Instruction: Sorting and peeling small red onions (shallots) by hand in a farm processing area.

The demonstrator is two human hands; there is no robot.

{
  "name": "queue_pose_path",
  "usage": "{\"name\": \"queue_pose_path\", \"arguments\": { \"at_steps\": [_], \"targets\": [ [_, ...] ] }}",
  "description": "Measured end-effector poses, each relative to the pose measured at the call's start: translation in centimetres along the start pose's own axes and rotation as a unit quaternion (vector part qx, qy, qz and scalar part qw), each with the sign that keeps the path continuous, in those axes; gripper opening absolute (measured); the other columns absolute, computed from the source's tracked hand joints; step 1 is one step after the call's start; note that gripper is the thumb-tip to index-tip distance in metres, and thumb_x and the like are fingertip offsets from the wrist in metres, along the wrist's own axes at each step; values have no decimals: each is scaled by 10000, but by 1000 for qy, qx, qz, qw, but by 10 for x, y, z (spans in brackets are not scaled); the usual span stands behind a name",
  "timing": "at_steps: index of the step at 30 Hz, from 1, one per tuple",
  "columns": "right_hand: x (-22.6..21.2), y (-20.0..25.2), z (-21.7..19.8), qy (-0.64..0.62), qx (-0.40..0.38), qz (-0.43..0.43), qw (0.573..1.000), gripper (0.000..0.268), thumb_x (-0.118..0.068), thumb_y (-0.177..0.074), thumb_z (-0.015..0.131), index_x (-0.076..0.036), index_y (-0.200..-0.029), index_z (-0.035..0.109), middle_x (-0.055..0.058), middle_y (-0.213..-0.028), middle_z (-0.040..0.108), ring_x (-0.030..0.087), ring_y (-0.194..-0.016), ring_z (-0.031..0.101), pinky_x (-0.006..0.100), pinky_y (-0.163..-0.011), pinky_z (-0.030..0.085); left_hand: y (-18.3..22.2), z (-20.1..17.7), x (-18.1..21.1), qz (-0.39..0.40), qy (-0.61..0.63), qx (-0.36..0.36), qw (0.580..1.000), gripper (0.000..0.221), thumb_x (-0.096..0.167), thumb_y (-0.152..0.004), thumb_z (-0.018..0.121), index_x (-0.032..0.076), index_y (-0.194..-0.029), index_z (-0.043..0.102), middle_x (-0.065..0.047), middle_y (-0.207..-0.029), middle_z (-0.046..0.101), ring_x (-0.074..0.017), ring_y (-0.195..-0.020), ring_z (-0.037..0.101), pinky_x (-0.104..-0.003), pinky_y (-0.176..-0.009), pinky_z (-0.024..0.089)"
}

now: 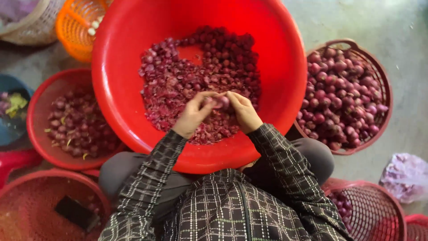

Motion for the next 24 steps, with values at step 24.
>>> {"name": "queue_pose_path", "arguments": {
  "at_steps": [24],
  "targets": [
    [-30,20,24,236,-20,-220,946,562,-292,-779,930,-211,-1293,717,86,-1093,740,145,-954,648,329,-844,578,1,-13,-1,-66,145,82,984,187,147,-930,788,122,-1081,681,-123,-955,712,-161,-810,718,-334,-738,674]
  ]
}}
Point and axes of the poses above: each hand's wrist, its own y-axis away from the middle knuckle, its own z-axis out of the palm, x = y × z, the point moved 8 cm from there along -y, towards the middle knuckle
